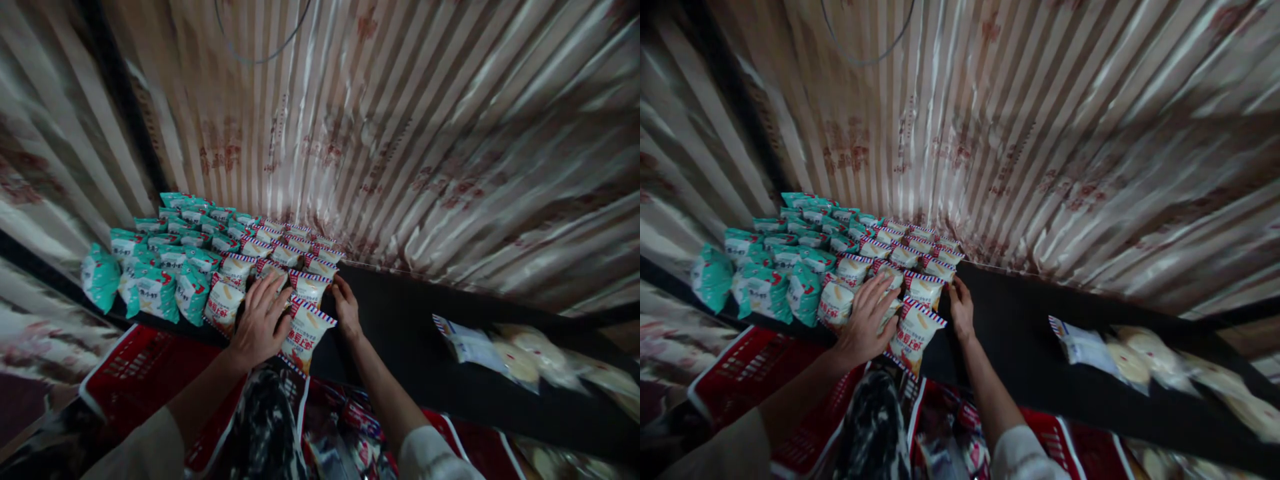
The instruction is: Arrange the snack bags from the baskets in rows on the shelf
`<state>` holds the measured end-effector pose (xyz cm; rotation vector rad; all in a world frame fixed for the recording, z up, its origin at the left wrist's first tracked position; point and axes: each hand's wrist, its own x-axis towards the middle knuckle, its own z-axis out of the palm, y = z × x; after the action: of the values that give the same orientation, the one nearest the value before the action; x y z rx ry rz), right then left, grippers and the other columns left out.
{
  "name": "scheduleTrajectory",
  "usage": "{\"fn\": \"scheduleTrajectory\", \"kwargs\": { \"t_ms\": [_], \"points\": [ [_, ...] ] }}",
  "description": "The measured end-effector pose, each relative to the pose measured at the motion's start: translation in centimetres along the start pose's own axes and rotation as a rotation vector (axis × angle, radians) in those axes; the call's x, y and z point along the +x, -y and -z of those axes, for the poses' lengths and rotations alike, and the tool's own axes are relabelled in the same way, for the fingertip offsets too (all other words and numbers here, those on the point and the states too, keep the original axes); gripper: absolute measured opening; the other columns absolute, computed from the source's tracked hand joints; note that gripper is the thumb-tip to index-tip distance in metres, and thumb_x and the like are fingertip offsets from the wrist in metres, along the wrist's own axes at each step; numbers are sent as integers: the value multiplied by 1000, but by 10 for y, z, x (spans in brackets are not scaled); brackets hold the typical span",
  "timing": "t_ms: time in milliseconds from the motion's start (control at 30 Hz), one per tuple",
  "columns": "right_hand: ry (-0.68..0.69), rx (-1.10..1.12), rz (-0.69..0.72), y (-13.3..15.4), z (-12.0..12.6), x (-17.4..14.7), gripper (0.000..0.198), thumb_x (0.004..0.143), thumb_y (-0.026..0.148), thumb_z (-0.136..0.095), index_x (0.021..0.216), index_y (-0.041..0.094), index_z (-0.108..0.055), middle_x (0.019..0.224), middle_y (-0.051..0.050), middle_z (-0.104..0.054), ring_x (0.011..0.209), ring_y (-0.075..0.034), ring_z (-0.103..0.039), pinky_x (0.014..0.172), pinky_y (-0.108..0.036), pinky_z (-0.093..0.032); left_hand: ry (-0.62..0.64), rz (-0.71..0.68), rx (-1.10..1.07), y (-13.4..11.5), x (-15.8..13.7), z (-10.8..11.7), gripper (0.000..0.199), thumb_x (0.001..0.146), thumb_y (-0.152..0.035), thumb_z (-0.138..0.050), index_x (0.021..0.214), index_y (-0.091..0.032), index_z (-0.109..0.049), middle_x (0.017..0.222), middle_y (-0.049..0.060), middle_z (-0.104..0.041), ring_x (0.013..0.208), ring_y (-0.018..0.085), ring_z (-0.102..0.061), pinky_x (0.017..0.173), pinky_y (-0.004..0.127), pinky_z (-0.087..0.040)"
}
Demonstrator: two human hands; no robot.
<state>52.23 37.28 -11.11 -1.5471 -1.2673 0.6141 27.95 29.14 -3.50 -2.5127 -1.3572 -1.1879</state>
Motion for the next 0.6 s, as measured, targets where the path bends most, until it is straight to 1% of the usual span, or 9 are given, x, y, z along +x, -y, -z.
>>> {"fn": "scheduleTrajectory", "kwargs": {
  "t_ms": [67,133,233,333,400,467,533,600],
  "points": [
    [-11,36,-58,4,2,-2,54,80,48,-47,125,18,-55,122,-9,-62,113,-23,-57,99,-39,-42,-38,41,10,-7,-18,2,43,85,-18,-48,128,-21,-44,145,13,-38,140,29,-23,111,51,-29],
    [-49,50,-93,9,4,-6,54,79,48,-49,123,18,-56,127,-10,-59,116,-24,-55,100,-38,-41,-103,106,18,-14,-42,-1,43,86,-14,-47,128,-23,-44,148,13,-32,140,30,-22,110,52,-30],
    [-143,61,-92,20,6,-20,53,80,50,-48,120,16,-56,124,-12,-60,113,-25,-56,97,-38,-42,-89,223,18,-23,-80,-9,44,86,-12,-48,127,-25,-46,151,10,-25,141,30,-21,109,51,-34],
    [-225,133,-73,30,8,-52,50,81,54,-48,114,17,-56,114,-11,-63,103,-23,-59,89,-37,-47,-78,336,-2,-28,-108,-18,44,87,-12,-47,128,-27,-46,151,9,-22,140,29,-23,107,50,-38],
    [-260,167,-72,37,9,-80,48,81,56,-49,110,17,-56,107,-10,-64,97,-22,-61,84,-36,-48,-61,379,-33,-30,-116,-22,45,88,-11,-45,130,-27,-45,151,8,-22,139,28,-24,106,49,-39],
    [-241,128,-69,42,10,-108,46,80,56,-52,104,17,-57,102,-8,-65,94,-22,-61,84,-36,-48,-41,404,-66,-30,-118,-23,46,89,-11,-43,132,-27,-44,151,8,-21,139,28,-24,106,48,-40],
    [-147,55,-81,45,10,-129,45,78,56,-56,101,18,-58,98,-8,-65,92,-22,-61,83,-36,-48,-22,424,-93,-29,-117,-24,47,90,-12,-42,134,-26,-43,151,8,-20,139,27,-24,106,46,-40],
    [-29,-34,-102,46,8,-142,49,75,56,-60,105,18,-58,97,-8,-66,90,-23,-62,82,-36,-49,-7,445,-112,-28,-116,-24,47,90,-13,-41,136,-26,-42,152,8,-18,138,26,-26,105,43,-42]
  ]
}}
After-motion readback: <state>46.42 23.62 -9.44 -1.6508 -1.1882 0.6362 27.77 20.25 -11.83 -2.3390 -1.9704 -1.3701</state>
